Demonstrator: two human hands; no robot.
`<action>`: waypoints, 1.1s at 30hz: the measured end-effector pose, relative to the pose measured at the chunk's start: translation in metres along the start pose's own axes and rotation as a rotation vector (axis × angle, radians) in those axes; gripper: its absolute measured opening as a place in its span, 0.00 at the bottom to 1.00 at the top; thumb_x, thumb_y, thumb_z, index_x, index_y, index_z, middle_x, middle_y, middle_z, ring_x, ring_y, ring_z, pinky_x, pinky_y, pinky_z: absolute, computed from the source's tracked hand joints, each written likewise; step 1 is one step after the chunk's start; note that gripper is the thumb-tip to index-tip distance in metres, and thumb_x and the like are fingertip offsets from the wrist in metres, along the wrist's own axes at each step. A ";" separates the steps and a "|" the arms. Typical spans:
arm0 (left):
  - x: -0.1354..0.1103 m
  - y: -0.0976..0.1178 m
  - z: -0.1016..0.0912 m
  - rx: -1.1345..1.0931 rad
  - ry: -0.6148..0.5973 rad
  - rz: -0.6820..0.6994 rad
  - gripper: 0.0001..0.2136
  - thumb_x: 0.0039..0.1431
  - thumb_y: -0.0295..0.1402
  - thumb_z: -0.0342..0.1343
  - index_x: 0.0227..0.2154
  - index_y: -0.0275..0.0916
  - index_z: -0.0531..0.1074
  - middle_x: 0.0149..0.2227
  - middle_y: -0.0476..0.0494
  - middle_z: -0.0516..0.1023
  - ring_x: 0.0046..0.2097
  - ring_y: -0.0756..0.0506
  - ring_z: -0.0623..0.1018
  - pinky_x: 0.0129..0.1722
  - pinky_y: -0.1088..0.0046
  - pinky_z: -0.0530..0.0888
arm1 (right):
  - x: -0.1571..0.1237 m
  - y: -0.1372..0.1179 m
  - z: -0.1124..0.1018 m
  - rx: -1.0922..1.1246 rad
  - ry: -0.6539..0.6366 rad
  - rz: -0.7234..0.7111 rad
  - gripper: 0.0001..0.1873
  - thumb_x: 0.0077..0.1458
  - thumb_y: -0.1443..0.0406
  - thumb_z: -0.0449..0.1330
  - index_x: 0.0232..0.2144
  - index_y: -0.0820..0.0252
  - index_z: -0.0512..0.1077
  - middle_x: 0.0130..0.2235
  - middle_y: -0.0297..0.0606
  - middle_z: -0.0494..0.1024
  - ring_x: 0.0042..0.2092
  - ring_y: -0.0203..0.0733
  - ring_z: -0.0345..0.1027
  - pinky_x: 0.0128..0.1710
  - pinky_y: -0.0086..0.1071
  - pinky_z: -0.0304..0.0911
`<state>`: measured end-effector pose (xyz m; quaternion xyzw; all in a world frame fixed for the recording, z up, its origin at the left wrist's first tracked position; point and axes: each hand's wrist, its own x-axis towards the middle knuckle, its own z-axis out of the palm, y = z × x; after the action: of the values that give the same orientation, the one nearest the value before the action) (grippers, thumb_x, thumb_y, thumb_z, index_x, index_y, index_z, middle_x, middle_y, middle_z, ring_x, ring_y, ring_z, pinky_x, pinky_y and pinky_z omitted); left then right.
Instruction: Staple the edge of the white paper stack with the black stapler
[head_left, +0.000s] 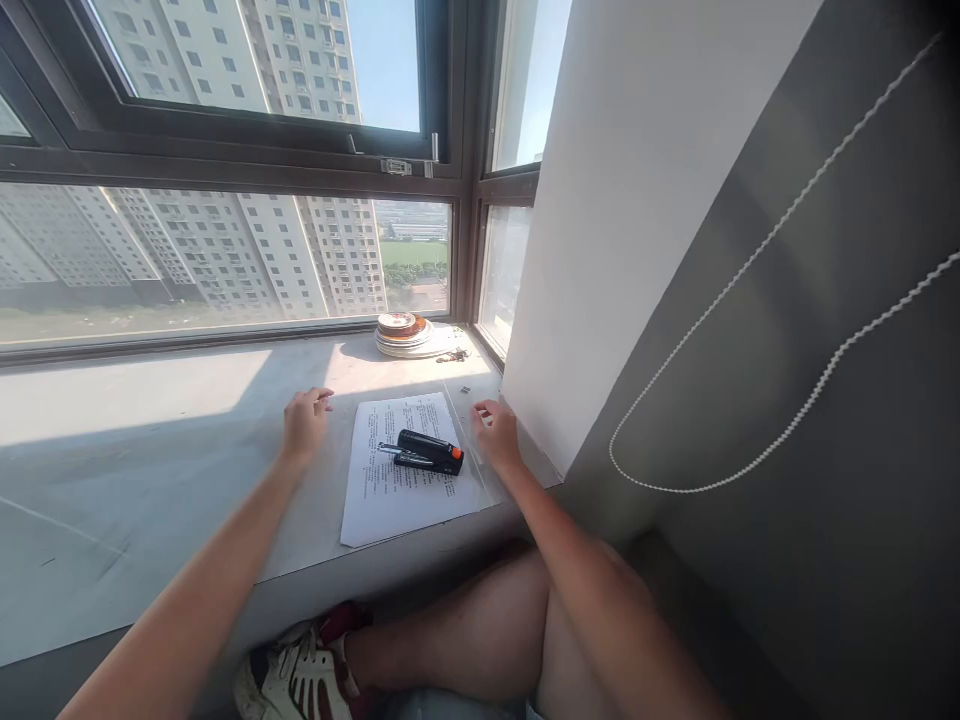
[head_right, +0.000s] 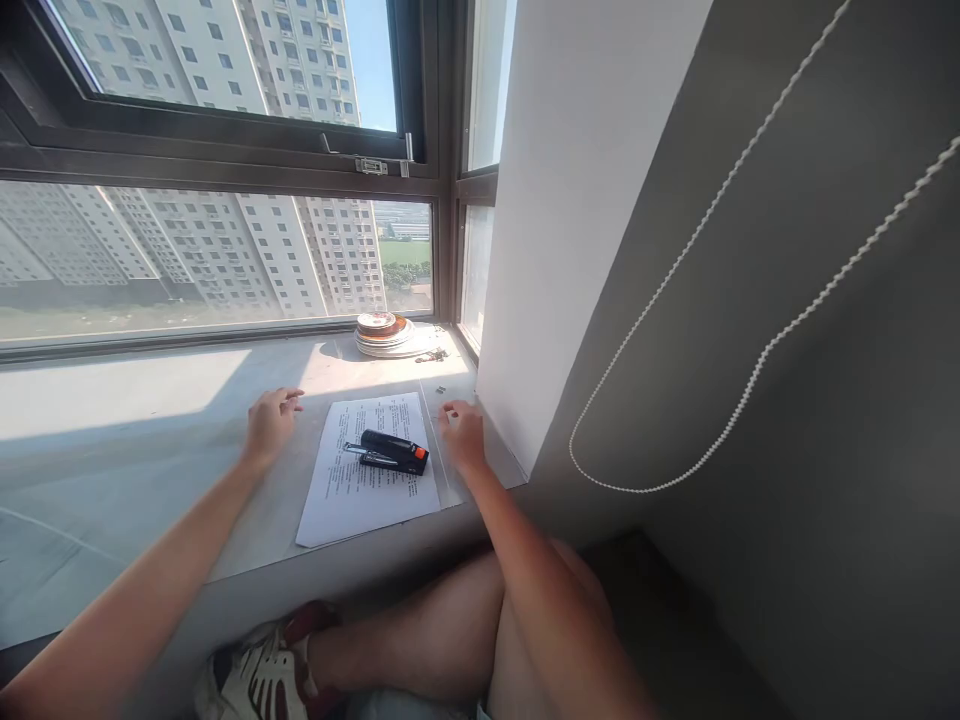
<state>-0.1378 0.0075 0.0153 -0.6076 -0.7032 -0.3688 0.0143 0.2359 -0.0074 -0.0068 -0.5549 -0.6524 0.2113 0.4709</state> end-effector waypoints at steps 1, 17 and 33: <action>-0.006 0.009 0.002 -0.057 -0.009 0.028 0.16 0.72 0.32 0.47 0.49 0.35 0.80 0.46 0.37 0.83 0.38 0.44 0.84 0.49 0.62 0.81 | -0.008 -0.009 0.002 0.043 -0.041 -0.068 0.13 0.70 0.57 0.59 0.42 0.57 0.80 0.46 0.43 0.84 0.48 0.48 0.78 0.47 0.39 0.74; -0.058 0.047 0.015 -0.512 -0.367 0.511 0.12 0.69 0.44 0.63 0.45 0.42 0.83 0.42 0.42 0.87 0.44 0.40 0.86 0.49 0.62 0.82 | -0.040 -0.037 0.024 0.028 -0.342 -0.275 0.15 0.63 0.62 0.71 0.51 0.53 0.79 0.44 0.38 0.84 0.46 0.48 0.76 0.48 0.37 0.67; -0.056 0.048 0.010 -0.457 -0.388 0.615 0.10 0.68 0.44 0.64 0.40 0.43 0.84 0.39 0.43 0.87 0.41 0.42 0.85 0.45 0.65 0.81 | -0.039 -0.034 0.026 0.012 -0.352 -0.262 0.16 0.63 0.59 0.71 0.52 0.53 0.79 0.44 0.41 0.82 0.47 0.49 0.76 0.48 0.37 0.67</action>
<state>-0.0771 -0.0347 0.0059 -0.8346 -0.3791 -0.3727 -0.1440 0.1939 -0.0471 -0.0065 -0.4172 -0.7899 0.2456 0.3765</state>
